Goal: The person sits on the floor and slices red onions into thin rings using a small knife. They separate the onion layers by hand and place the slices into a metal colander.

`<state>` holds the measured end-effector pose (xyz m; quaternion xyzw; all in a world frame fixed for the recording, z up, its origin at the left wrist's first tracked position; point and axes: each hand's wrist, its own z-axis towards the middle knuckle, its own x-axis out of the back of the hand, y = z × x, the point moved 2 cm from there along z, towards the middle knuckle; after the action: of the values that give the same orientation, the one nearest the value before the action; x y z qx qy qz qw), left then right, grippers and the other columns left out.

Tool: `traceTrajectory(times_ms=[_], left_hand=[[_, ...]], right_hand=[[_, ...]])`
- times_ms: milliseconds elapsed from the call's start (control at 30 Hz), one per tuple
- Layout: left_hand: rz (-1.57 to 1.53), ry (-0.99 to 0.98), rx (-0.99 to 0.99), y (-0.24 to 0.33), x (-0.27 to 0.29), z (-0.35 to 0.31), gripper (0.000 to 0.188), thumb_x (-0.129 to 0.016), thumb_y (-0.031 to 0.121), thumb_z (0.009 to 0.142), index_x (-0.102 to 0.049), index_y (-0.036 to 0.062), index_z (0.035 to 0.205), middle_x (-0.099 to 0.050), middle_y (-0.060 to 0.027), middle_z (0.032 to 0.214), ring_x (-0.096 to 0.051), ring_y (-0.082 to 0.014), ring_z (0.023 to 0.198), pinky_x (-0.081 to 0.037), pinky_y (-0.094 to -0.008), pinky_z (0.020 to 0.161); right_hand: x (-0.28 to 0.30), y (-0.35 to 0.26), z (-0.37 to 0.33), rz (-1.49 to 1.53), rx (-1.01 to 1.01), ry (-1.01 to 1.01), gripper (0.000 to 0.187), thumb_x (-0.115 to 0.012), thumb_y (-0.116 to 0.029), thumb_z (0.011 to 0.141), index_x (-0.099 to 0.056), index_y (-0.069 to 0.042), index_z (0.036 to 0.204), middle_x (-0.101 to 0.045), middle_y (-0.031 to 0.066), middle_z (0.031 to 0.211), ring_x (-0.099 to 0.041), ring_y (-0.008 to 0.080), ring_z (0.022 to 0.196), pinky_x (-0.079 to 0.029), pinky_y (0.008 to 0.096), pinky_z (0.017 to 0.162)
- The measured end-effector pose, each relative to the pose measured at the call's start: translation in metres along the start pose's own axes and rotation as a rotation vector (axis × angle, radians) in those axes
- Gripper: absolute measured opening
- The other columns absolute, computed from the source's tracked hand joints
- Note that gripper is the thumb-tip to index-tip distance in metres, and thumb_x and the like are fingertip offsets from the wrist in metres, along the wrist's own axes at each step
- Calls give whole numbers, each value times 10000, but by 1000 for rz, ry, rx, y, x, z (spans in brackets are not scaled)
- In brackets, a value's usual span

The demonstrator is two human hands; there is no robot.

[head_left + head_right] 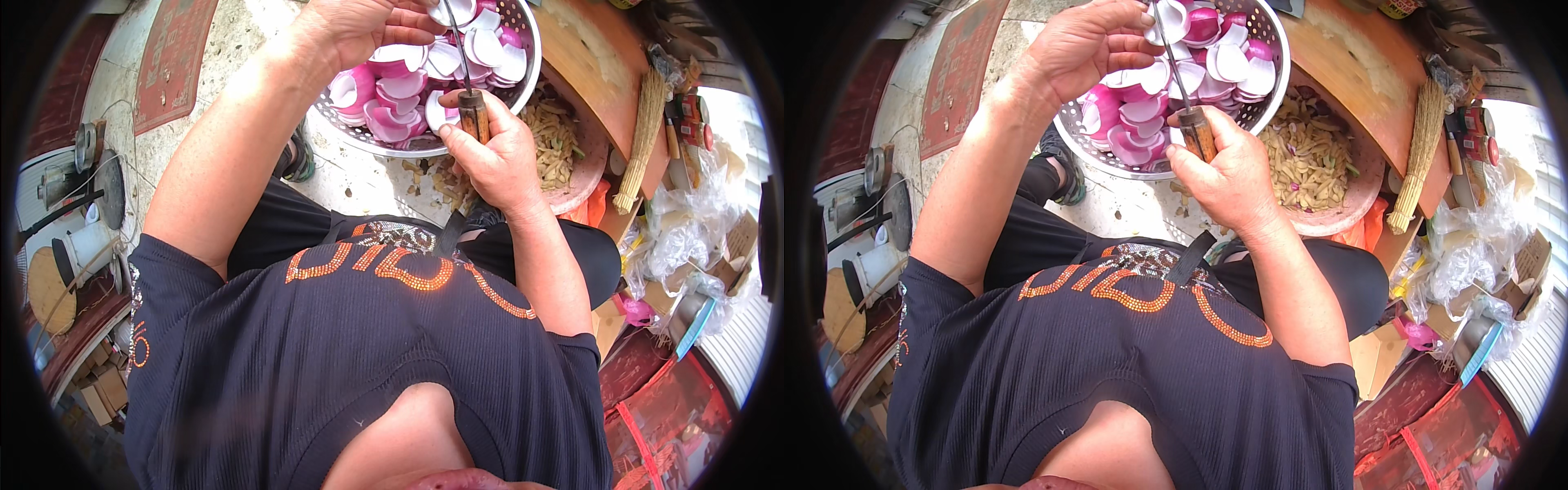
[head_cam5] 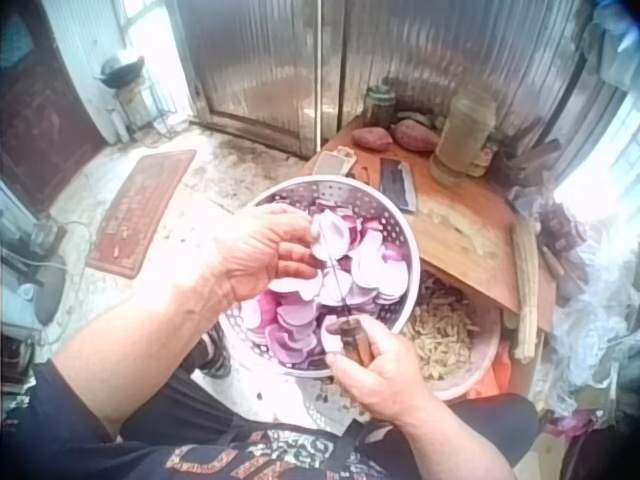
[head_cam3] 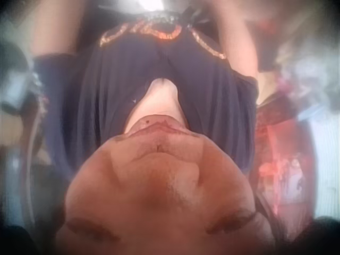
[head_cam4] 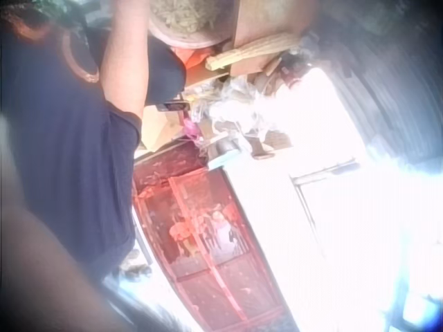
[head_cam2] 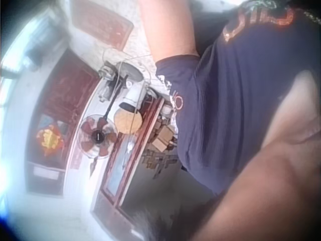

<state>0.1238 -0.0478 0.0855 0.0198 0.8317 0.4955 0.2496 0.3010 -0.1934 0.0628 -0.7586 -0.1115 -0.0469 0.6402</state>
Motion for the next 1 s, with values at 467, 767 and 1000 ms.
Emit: traceTrajectory(times_ms=[467,767,1000], left_hand=[[166,-57,52,-21,-9,-9,256,-707,184,909,-642,3,1079,-690,-56,918,-726,-233,853,-623,-311,736],[929,481,-240,13,50,17,181,-694,103,803,-678,30,968,-675,-48,782,-624,-143,657,-515,-300,586],[1152,330,-182,-3,45,28,188,-701,132,836,-684,64,1010,-677,-43,791,-630,-135,708,-512,-298,641]], right_hand=[[3,4,11,111,-119,77,247,-697,-124,876,-640,-13,1090,-596,-19,675,-521,57,501,-429,233,471],[5,3,7,87,-62,114,291,-722,-127,870,-650,-16,1128,-627,-16,759,-551,52,587,-459,225,542],[7,4,7,2,-23,121,311,-731,-172,831,-663,2,1080,-698,35,825,-621,77,747,-525,267,711]])
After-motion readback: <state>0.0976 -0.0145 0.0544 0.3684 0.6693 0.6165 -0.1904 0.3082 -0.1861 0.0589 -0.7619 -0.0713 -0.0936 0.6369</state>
